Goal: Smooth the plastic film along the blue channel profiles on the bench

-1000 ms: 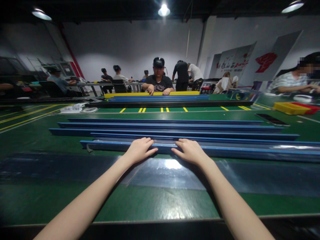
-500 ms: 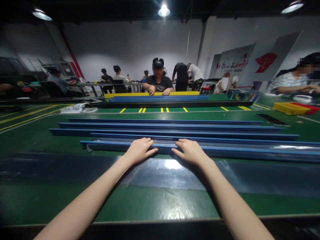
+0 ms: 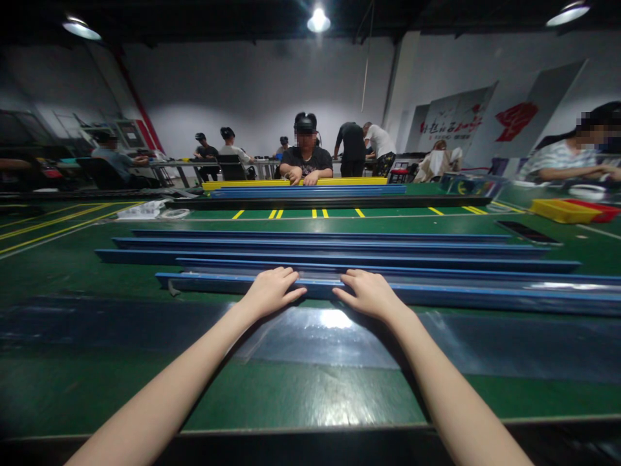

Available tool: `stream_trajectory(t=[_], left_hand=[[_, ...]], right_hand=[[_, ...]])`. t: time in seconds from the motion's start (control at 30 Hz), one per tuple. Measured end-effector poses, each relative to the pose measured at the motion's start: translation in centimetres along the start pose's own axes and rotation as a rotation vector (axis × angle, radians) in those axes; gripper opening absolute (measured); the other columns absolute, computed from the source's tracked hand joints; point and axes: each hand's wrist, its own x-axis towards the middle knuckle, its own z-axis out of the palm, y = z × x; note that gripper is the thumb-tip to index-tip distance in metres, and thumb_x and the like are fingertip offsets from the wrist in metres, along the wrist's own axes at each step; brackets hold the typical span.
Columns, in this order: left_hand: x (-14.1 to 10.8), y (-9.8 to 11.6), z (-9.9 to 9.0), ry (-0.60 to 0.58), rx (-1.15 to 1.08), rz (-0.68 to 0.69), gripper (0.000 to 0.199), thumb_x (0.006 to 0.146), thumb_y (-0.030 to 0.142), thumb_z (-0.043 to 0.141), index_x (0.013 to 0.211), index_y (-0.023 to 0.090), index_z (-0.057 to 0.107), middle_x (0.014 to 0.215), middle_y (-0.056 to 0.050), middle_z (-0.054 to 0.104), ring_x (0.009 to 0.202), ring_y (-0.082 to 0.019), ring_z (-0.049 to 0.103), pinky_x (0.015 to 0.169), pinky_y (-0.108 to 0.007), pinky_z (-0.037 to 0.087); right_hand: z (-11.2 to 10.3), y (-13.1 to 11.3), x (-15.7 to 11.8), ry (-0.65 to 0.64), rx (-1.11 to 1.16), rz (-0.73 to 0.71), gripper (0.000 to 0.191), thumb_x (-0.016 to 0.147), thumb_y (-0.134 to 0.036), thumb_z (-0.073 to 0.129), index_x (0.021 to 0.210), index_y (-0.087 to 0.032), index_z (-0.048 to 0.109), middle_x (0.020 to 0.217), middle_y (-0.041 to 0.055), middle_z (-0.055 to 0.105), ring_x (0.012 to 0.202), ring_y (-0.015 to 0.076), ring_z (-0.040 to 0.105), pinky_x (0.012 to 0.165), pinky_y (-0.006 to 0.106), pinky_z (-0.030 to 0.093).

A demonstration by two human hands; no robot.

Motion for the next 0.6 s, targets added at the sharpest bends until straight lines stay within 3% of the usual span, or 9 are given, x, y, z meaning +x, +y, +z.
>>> stream_trajectory(t=[0.6], left_hand=[[0.07, -0.07, 0.11, -0.007, -0.004, -0.004, 0.035, 0.085, 0.047, 0.034, 0.092, 0.018, 0.053, 0.09, -0.004, 0.059, 0.082, -0.019, 0.054, 0.066, -0.028, 0.041]], right_hand=[[0.13, 0.08, 0.01, -0.003, 0.0, -0.003, 0.038, 0.084, -0.044, 0.03, 0.091, -0.019, 0.058, 0.088, 0.0052, 0.06, 0.081, 0.0172, 0.057, 0.063, 0.024, 0.036]])
